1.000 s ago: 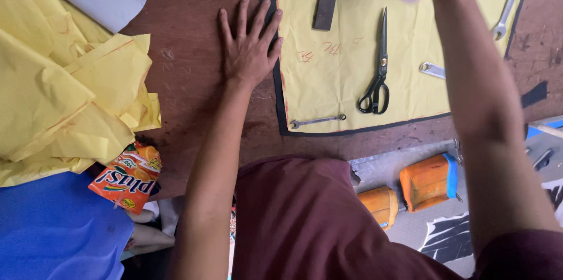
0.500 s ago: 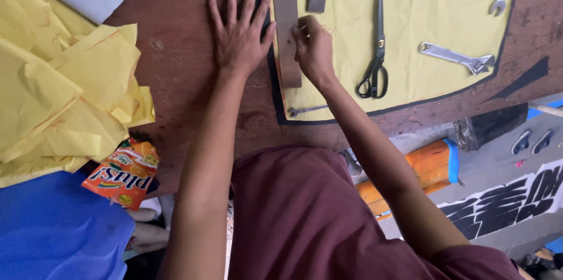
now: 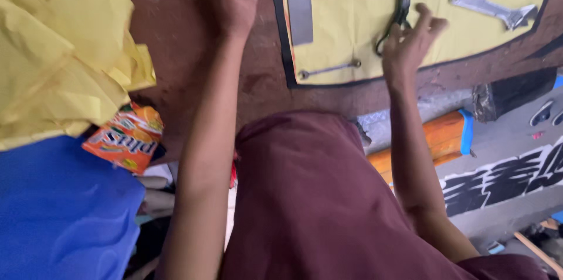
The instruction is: The person measures and cuts pieces of fabric and foam, then marks the fabric with chalk to prepare for upholstering.
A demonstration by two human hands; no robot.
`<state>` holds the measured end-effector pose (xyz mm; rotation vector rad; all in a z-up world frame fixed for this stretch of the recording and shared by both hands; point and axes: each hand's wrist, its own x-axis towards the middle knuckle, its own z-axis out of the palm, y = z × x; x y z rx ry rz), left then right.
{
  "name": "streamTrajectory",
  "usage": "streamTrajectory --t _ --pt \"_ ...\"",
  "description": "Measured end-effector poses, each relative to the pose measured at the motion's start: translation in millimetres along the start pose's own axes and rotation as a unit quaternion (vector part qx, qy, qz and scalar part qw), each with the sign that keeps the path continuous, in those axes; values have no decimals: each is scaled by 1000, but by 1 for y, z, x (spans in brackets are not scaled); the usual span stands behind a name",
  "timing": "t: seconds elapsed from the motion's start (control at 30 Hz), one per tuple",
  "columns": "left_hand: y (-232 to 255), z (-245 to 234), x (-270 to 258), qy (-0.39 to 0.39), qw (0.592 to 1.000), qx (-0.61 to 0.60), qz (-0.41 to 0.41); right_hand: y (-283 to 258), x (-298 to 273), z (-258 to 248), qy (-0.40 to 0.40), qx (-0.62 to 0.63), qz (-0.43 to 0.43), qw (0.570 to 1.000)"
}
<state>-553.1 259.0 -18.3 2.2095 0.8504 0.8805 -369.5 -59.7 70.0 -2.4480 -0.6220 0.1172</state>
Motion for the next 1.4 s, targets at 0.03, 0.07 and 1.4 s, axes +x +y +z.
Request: streamTrajectory --t 0.03,0.07,1.4 --pt "2 -4 -9 -3 1000 0 -3 10 -10 -8 -6 -35 -17 999" --pt "5 -10 -19 17 998 -45 -39 19 -19 -14 -12 -69 -34 997" --pt "140 -59 -170 -202 783 -332 -485 28 -268 -99 -478 473 303 676"
